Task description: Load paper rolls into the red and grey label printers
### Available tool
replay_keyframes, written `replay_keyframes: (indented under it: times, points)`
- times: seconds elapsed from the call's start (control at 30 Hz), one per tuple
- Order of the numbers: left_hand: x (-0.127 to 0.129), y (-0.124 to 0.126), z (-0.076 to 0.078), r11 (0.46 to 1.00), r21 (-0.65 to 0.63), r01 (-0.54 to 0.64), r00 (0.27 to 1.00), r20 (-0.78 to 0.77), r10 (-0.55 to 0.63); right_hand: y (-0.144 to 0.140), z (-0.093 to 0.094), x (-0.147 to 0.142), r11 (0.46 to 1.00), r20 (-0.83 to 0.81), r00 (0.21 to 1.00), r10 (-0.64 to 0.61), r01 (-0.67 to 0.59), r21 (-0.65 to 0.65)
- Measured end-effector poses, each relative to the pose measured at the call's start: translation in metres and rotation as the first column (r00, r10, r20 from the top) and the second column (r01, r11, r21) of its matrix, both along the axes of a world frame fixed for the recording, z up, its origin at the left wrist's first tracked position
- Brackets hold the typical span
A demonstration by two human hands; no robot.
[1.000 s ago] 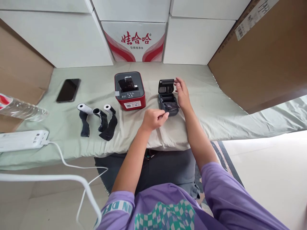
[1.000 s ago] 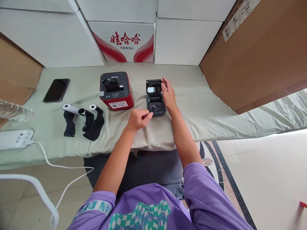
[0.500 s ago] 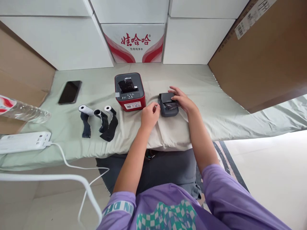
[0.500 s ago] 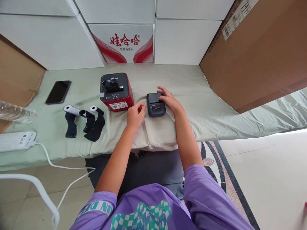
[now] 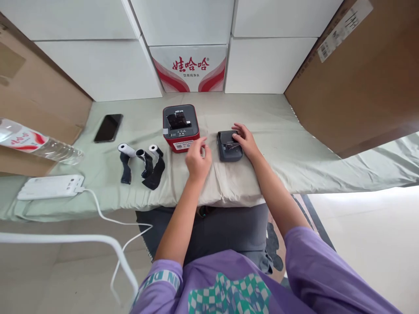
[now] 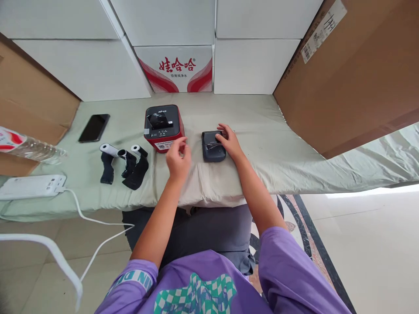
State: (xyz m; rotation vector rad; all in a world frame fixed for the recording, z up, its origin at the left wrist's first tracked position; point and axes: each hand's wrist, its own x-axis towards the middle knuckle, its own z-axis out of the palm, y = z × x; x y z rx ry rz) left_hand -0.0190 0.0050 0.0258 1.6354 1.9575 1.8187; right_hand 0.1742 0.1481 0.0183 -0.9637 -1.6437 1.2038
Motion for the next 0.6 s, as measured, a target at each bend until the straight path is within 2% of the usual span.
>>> replay_keyframes:
  times: [0.07,0.13,0.17,0.2,0.27,0.33,0.4,0.47,0.53,0.6]
  points:
    - [-0.03,-0.011,0.018,0.988,0.039,-0.149,0.987,0.06,0.146,0.003,-0.003,-0.003,0.998,-0.06,0.997,-0.054,0.052,-0.037]
    - [-0.07,-0.016,0.042,0.967,-0.109,-0.231,0.954,0.171,0.247,0.007,-0.003,-0.004,0.995,-0.081,0.995,-0.064,0.057,-0.086]
    - [-0.092,-0.015,0.055,0.947,-0.242,-0.212,0.939,0.219,0.266,0.009,-0.003,-0.004,0.994,-0.08,0.995,-0.056,0.049,-0.093]
    - [-0.111,-0.012,0.068,0.908,-0.397,-0.137,0.936,0.249,0.25,0.011,-0.003,-0.004,0.995,-0.079,0.996,-0.044,0.037,-0.087]
    - [-0.141,-0.001,0.09,0.785,-0.619,-0.032,0.914,0.3,0.274,0.013,-0.003,-0.003,0.998,-0.083,0.996,-0.023,0.018,-0.06]
    - [-0.157,0.012,0.103,0.696,-0.703,0.143,0.875,0.419,0.243,0.014,-0.004,-0.003,0.999,-0.089,0.996,-0.021,0.017,-0.045]
    - [-0.161,0.022,0.108,0.656,-0.685,0.318,0.79,0.574,0.216,0.015,-0.006,-0.003,0.999,-0.083,0.996,-0.028,0.025,-0.04]
    - [-0.16,0.028,0.105,0.66,-0.62,0.424,0.701,0.686,0.195,0.016,-0.009,-0.003,0.999,-0.069,0.997,-0.034,0.032,-0.025]
    - [-0.159,0.029,0.102,0.689,-0.576,0.44,0.672,0.72,0.173,0.017,-0.013,-0.004,0.999,-0.052,0.998,-0.036,0.036,0.004]
    - [-0.16,0.028,0.1,0.705,-0.567,0.425,0.687,0.71,0.157,0.016,-0.015,-0.004,0.999,-0.031,0.999,-0.037,0.038,0.037]
